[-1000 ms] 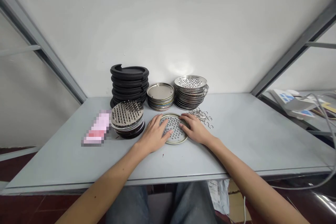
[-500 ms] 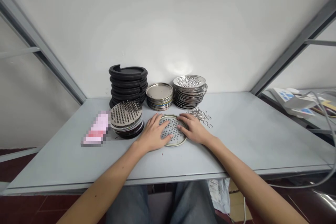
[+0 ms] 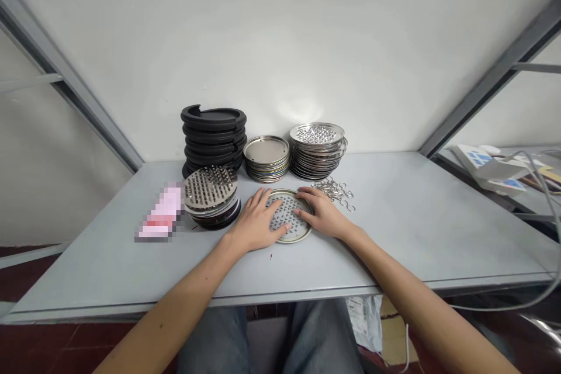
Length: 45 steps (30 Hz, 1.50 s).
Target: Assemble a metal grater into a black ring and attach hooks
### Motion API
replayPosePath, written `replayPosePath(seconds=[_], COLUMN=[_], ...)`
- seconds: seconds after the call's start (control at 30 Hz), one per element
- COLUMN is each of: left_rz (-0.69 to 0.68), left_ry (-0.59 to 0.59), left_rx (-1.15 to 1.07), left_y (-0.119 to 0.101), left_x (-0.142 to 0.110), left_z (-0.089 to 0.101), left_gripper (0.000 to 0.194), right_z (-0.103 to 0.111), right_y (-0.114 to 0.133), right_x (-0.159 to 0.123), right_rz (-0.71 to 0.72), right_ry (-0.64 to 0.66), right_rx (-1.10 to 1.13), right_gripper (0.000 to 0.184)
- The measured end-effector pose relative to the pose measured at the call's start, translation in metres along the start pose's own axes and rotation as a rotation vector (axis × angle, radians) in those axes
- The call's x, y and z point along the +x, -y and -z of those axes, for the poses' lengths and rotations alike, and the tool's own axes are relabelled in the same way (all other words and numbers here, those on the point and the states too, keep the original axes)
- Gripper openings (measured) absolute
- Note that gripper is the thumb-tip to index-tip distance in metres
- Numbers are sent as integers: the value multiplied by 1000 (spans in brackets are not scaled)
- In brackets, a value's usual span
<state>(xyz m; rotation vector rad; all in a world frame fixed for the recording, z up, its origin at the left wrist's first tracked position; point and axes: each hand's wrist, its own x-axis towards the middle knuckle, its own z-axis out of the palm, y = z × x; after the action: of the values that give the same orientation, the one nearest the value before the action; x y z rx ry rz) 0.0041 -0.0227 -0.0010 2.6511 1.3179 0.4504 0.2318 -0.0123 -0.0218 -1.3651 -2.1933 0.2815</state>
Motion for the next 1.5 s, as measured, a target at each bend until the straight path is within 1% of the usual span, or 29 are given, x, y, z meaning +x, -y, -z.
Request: replayPosePath(seconds=[0.17, 0.47, 0.9, 1.07, 1.5], left_rz=[-16, -26, -29, -25, -30], left_ry=[-30, -63, -74, -72, -77], left_rx=[10, 16, 6, 31, 9], left_y=[0, 1, 0, -1, -1], left_x=[1, 1, 1, 1, 0], left_z=[-3, -6, -5, -5, -4], left_gripper=[61, 62, 62, 62, 60], right_z=[0, -2, 0, 1, 3], right_y=[3, 2, 3, 5, 10], right_x=[0, 0, 0, 0, 0], right_rz=[-6, 46, 75, 73, 100], right_ry=[-6, -18, -16, 4, -4], right_rx=[2, 11, 1, -10, -100], right_gripper=[45, 49, 51, 46, 44])
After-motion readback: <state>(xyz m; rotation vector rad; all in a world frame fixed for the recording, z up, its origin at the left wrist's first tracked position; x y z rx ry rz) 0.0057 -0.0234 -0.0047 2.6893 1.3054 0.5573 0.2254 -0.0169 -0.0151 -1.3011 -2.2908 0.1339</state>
